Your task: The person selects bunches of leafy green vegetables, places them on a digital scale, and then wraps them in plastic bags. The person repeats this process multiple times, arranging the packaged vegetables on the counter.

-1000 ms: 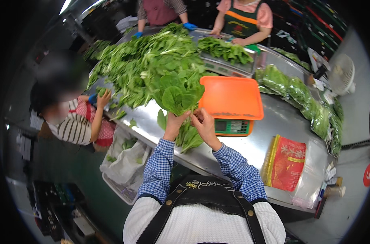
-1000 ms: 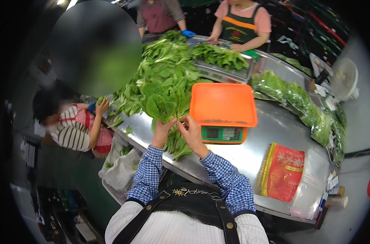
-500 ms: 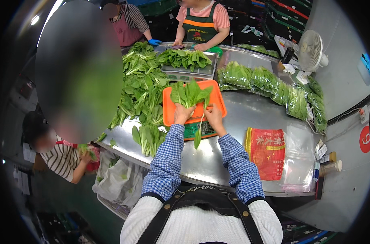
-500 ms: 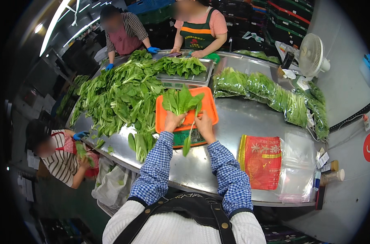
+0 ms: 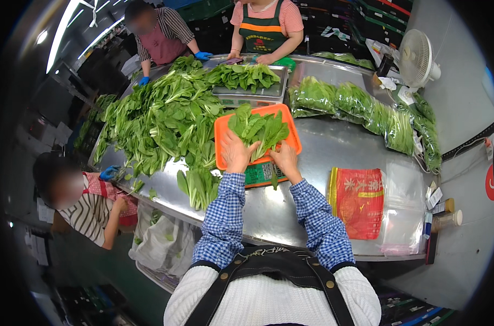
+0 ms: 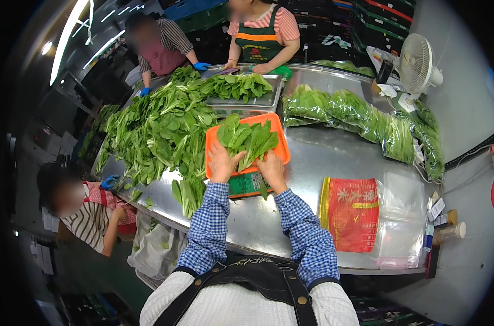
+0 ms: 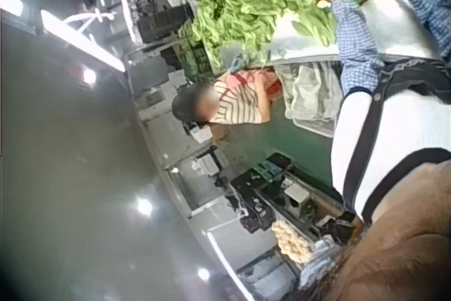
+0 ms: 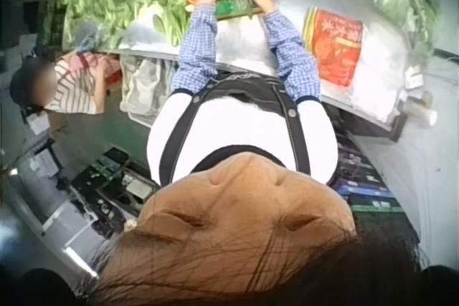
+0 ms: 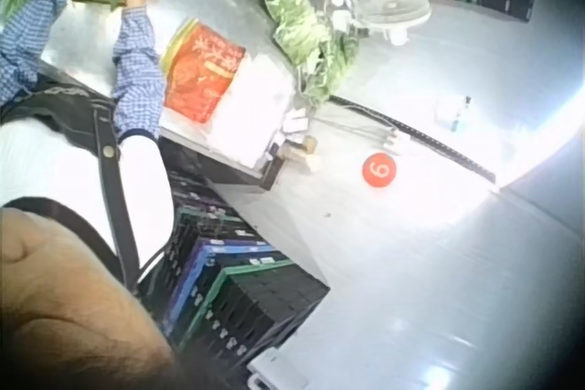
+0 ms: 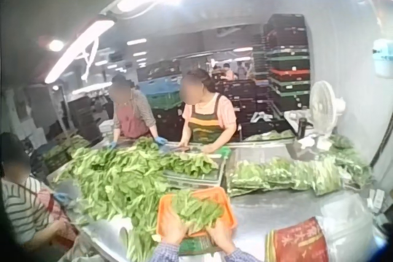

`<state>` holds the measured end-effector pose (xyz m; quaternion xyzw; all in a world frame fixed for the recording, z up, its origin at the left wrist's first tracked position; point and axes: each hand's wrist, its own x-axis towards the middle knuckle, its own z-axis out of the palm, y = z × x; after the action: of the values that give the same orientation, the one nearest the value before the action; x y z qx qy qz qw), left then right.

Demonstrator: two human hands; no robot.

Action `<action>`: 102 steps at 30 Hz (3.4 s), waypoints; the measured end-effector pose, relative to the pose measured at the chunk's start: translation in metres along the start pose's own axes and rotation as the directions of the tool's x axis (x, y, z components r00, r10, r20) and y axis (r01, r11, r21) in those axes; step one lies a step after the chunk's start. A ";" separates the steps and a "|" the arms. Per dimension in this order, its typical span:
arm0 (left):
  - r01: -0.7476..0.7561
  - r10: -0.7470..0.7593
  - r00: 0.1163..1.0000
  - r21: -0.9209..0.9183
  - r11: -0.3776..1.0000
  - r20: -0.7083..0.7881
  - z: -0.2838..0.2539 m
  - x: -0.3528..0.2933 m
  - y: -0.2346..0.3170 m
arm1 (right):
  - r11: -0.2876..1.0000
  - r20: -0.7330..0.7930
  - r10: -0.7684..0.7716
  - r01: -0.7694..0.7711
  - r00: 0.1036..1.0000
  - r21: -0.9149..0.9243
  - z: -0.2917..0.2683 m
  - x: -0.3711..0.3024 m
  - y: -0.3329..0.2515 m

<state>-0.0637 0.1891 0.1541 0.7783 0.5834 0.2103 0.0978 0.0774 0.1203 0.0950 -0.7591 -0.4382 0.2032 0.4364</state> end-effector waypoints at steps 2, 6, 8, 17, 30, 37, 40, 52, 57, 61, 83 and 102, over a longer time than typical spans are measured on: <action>-0.103 0.098 0.992 -0.060 0.993 -0.078 0.003 0.002 0.002 | 0.999 0.024 0.017 -0.018 1.000 0.043 -0.003 -0.002 -0.006; -0.203 0.203 0.979 -0.065 0.977 -0.015 0.030 0.011 0.027 | 0.996 0.034 -0.024 0.021 0.999 0.086 -0.002 0.001 0.001; -0.124 0.125 0.992 -0.068 0.990 0.015 0.049 0.016 0.028 | 0.975 0.065 0.025 -0.039 0.998 0.220 -0.003 -0.007 -0.006; 0.116 -0.127 0.985 -0.092 0.989 -0.115 0.084 0.023 0.058 | 0.649 0.304 0.165 -0.335 0.938 0.683 0.006 -0.003 0.013; 0.046 -0.048 0.998 0.040 0.998 0.049 0.076 0.020 0.056 | 0.919 -0.013 0.049 -0.041 0.999 0.391 0.004 -0.026 0.005; 0.073 -0.054 0.989 -0.140 0.987 0.135 0.056 0.019 0.054 | 0.992 -0.055 -0.108 0.104 0.993 -0.065 -0.009 -0.049 0.007; 0.029 -0.023 0.993 -0.048 0.998 0.116 0.061 0.017 0.053 | 0.971 -0.146 -0.194 0.168 0.970 -0.173 0.003 -0.050 0.006; 0.024 -0.021 0.995 -0.025 0.999 0.103 0.064 0.017 0.053 | 0.918 0.310 -0.364 0.395 0.879 -0.042 0.000 -0.090 0.029; -0.069 0.031 0.994 -0.381 0.922 -0.105 0.031 0.012 0.027 | 0.982 0.610 -0.112 0.183 0.785 -0.055 -0.028 -0.108 0.039; -0.012 -0.109 0.980 -0.600 0.800 -0.165 0.032 0.016 -0.061 | 0.988 0.196 -0.083 0.054 0.977 0.147 -0.048 -0.083 0.034; -0.035 0.044 0.999 -0.355 0.934 0.015 0.012 -0.008 -0.007 | 0.990 -0.107 -0.110 0.099 0.988 -0.096 0.024 0.011 -0.016; -0.146 0.147 0.988 -0.047 0.988 0.035 0.058 -0.009 0.026 | 0.929 -0.229 -0.368 0.344 0.901 -0.139 0.003 0.007 0.015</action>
<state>-0.0179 0.1778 0.1107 0.8206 0.5179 0.2148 0.1104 0.0865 0.1244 0.0817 -0.7056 -0.5199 0.0010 0.4815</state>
